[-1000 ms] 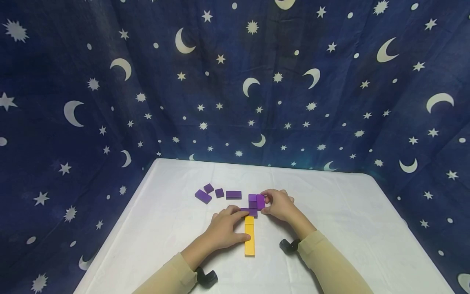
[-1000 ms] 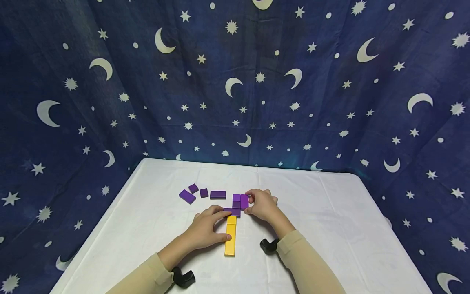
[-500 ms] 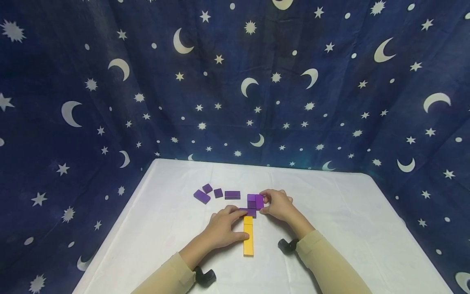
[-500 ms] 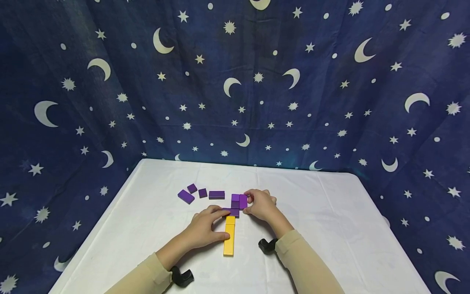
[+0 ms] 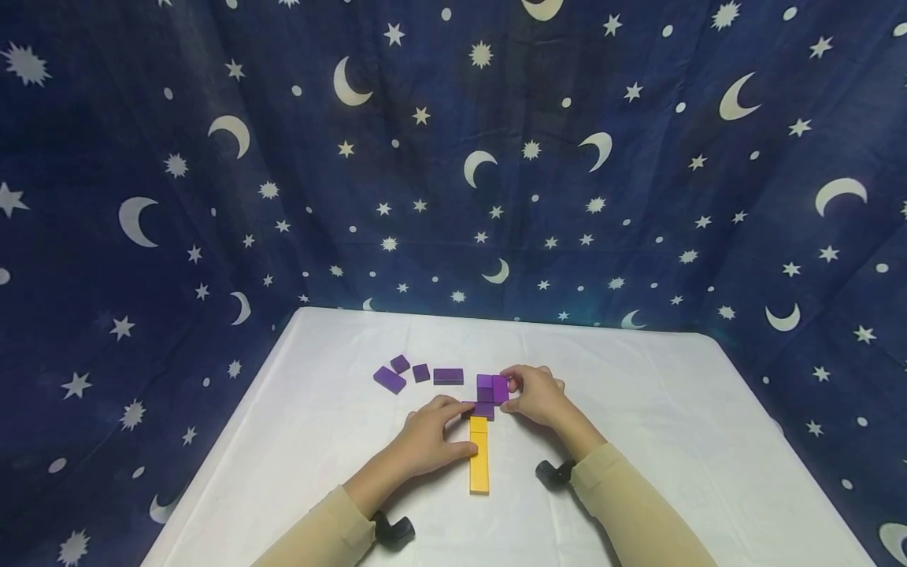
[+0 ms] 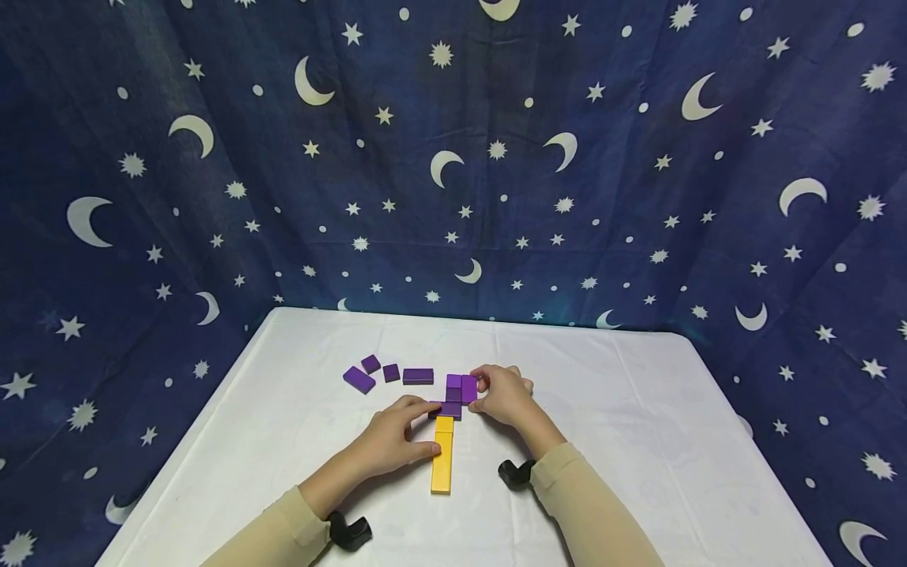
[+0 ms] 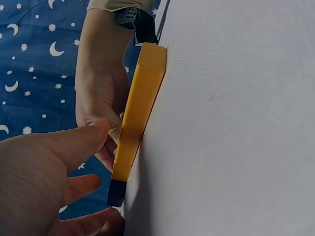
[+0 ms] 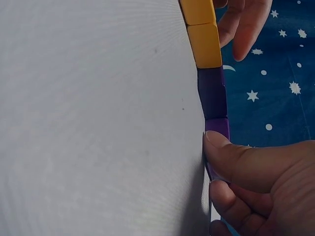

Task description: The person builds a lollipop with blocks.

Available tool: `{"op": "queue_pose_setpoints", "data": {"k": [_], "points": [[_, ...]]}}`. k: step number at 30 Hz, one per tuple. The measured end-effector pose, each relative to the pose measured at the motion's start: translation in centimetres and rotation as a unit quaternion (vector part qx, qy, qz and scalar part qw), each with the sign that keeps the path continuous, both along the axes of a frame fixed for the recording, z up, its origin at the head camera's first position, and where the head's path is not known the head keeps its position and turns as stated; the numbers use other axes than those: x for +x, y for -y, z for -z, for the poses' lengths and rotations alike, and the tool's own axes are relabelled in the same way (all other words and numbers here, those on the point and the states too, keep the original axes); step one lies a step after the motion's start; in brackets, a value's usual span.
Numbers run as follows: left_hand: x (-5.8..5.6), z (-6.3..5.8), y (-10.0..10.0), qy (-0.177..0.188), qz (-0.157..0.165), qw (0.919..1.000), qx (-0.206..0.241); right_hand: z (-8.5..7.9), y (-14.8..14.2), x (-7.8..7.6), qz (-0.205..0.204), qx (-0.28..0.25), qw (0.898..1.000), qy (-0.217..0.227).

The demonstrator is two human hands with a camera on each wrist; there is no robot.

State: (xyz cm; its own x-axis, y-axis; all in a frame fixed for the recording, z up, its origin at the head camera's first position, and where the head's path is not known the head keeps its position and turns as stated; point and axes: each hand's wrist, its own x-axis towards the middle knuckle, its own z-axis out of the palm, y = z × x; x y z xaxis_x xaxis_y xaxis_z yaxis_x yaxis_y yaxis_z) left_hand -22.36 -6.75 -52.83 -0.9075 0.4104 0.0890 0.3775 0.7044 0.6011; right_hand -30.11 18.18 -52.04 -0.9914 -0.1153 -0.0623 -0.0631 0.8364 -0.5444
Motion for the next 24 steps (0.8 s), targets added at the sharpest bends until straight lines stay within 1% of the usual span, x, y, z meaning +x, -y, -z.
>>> {"op": "queue_pose_setpoints", "data": {"k": [3, 6, 12, 20, 24], "points": [[-0.1, -0.2, 0.1, 0.008, 0.001, 0.9998, 0.018, 0.0, 0.0, 0.0, 0.003, 0.0, 1.0, 0.0], [-0.3, -0.4, 0.4, 0.011, 0.004, 0.9996, 0.026, 0.0, 0.1, 0.0, 0.008, 0.002, 1.0, 0.004], [-1.3, -0.5, 1.5, 0.01, 0.006, 0.9991, 0.041, 0.0, 0.1, 0.0, 0.011, 0.001, 1.0, 0.003], [-2.0, -1.6, 2.4, 0.015, -0.009, 0.9982, 0.058, 0.1, 0.1, 0.1, 0.016, -0.005, 1.0, 0.003], [-2.5, -1.9, 2.7, 0.015, -0.02, 0.9979, 0.06, 0.1, 0.1, 0.1, 0.012, -0.007, 1.0, -0.001]]}}
